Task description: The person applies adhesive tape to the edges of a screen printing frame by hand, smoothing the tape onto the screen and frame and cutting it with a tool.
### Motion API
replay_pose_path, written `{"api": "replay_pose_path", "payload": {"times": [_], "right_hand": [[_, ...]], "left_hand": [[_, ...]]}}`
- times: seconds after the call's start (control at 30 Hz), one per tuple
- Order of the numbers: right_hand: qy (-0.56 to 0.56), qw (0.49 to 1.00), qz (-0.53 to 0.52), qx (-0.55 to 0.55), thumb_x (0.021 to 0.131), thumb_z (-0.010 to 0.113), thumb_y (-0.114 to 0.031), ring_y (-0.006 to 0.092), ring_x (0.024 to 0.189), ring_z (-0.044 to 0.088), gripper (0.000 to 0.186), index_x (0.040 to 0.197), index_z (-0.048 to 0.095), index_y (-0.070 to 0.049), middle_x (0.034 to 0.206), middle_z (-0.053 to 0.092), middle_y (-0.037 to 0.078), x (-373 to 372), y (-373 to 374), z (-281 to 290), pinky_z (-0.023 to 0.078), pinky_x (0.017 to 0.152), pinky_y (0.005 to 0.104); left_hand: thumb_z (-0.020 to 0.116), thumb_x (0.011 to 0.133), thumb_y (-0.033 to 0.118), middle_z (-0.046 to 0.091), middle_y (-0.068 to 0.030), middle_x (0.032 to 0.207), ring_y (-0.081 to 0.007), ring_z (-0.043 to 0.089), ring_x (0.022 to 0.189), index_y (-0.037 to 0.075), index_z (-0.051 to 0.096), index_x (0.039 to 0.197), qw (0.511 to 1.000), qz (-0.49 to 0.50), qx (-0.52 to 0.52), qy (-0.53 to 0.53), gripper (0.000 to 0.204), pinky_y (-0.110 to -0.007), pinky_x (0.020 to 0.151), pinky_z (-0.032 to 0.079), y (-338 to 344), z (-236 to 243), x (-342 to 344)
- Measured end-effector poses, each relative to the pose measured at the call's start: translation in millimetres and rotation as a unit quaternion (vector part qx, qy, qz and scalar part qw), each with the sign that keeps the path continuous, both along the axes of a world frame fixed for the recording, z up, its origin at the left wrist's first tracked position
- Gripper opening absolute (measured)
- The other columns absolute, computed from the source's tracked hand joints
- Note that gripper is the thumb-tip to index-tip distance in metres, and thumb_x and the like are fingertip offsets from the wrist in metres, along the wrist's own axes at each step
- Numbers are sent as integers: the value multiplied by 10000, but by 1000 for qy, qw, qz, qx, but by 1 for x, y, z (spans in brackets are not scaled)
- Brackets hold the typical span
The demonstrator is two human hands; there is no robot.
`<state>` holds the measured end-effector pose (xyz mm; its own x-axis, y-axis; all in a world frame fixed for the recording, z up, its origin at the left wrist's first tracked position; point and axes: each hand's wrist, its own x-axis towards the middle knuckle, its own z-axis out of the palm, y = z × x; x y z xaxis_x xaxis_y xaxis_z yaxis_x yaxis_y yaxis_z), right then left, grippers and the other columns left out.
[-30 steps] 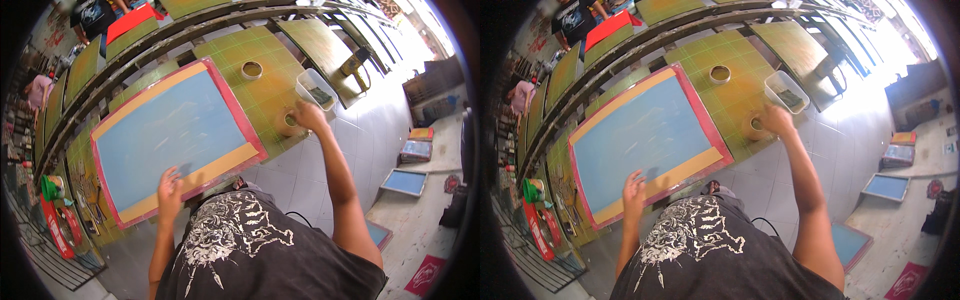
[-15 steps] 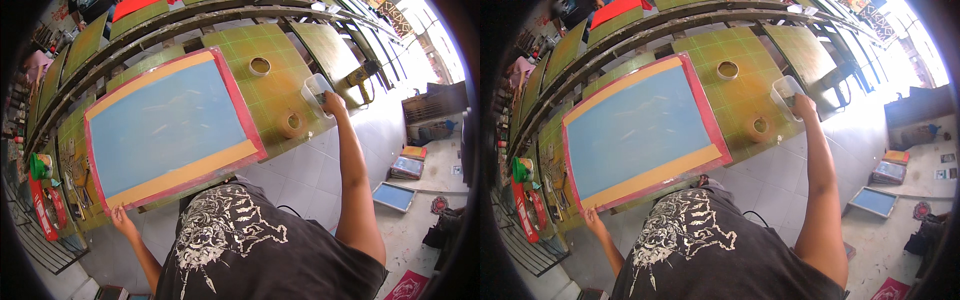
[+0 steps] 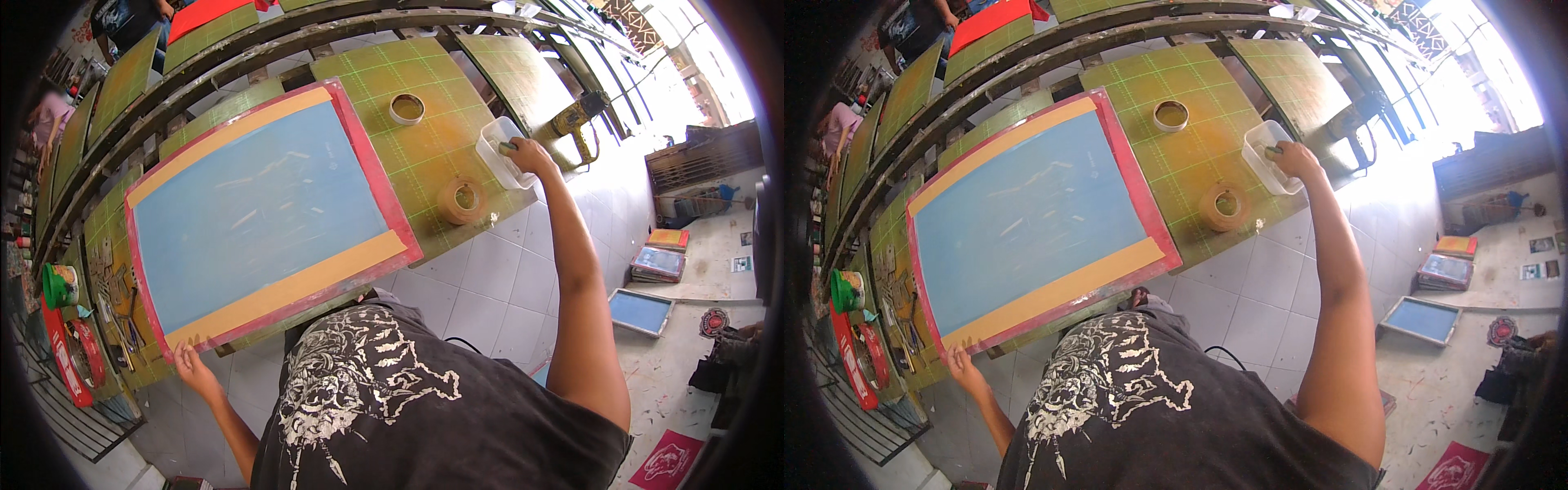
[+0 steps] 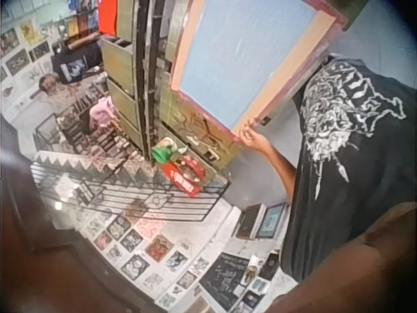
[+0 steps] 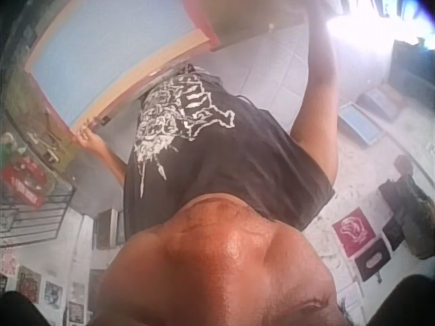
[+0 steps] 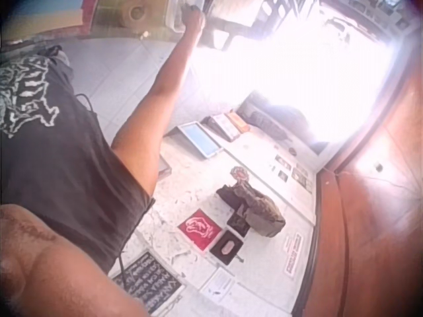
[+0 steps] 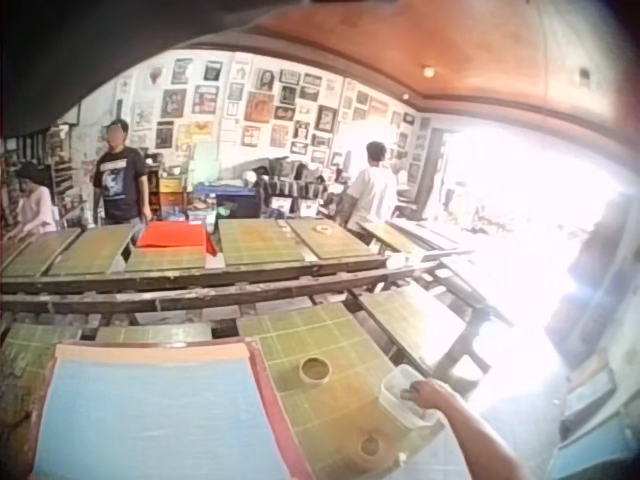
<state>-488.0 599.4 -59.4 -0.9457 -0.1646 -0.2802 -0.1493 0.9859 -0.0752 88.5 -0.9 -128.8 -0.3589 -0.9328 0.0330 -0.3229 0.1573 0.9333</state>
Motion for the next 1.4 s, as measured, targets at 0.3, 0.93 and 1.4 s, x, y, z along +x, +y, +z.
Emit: {"api": "replay_pose_path", "payload": {"times": [0.3, 0.93, 1.4], "right_hand": [[62, 998, 16, -6, 953, 529, -350, 403, 1020, 632, 360, 1062, 663, -35, 1031, 672, 248, -2, 3, -29, 491, 881, 484], [106, 991, 82, -27, 886, 570, -242, 411, 933, 640, 219, 978, 691, -84, 957, 672, 225, 0, 6, -29, 494, 801, 500], [132, 968, 118, -177, 867, 663, -361, 394, 1071, 628, 470, 1245, 584, -94, 1151, 658, 203, 10, -118, 59, 500, 893, 468]], "left_hand": [[547, 997, 149, 602, -78, 1069, -137, 557, 960, -41, 592, 1165, 998, 41, -40, -36, 258, -274, 858, 444, 2, -17, 38], [590, 970, 141, 552, 1, 780, -75, 439, 628, 7, 607, 937, 980, 99, 16, -172, 138, -243, 580, 390, 56, -130, 187], [634, 956, 195, 592, -25, 794, -99, 509, 648, 21, 633, 945, 977, 73, 131, -153, 175, -257, 595, 431, 83, -152, 177]]}}
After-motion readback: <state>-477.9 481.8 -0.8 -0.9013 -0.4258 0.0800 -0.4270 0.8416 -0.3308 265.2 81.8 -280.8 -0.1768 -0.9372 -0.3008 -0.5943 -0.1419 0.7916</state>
